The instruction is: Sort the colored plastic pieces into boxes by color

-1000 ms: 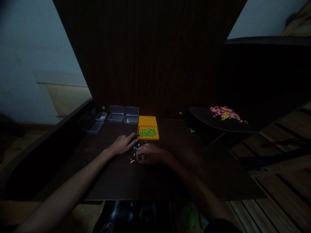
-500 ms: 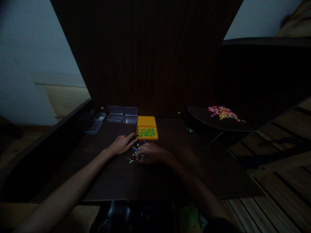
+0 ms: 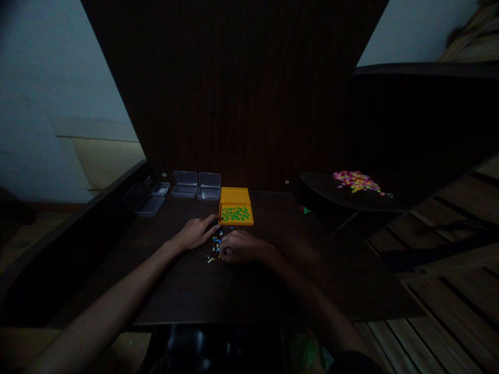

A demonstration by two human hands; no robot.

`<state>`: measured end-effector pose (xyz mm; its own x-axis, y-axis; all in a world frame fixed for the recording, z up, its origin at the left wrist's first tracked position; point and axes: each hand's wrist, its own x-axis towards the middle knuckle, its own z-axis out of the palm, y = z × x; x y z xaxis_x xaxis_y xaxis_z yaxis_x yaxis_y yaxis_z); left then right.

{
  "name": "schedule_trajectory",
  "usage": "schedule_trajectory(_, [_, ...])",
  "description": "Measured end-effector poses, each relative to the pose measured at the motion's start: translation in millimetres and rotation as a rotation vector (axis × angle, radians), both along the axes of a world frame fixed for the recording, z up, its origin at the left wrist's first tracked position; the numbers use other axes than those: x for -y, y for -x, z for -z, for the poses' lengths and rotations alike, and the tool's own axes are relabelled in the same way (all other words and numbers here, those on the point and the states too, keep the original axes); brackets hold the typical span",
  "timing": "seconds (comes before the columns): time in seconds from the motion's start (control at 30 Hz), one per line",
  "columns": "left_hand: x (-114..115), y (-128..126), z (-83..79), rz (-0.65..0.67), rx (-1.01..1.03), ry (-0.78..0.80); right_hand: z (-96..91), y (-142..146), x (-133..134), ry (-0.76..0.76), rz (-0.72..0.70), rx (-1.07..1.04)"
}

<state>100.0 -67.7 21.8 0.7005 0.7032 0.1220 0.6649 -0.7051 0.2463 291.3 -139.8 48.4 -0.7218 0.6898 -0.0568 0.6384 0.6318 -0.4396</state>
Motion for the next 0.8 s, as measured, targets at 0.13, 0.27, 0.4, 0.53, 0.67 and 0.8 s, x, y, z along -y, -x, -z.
schedule_trajectory(0.13, [0,0,0.2,0.003,0.002,-0.01,-3.2,0,0,0.047,0.024,-0.046])
schedule_trajectory(0.27, [1,-1,-1.4,0.002,-0.01,-0.01,-12.7,-13,-11,0.051,0.151,-0.158])
schedule_trajectory(0.4, [1,-1,-2.3,0.009,-0.03,-0.013,-16.5,-33,-39,-0.06,0.289,-0.209])
schedule_trajectory(0.53, [-1,0,0.0,0.013,-0.026,-0.032,-9.2,-41,-67,-0.001,0.328,-0.125])
schedule_trajectory(0.67, [-1,0,2.0,0.001,-0.034,-0.035,-2.1,-38,-83,0.075,0.306,-0.074])
schedule_trajectory(0.8, [-1,0,1.5,0.004,-0.03,-0.02,-2.9,-35,-91,0.141,0.289,-0.04])
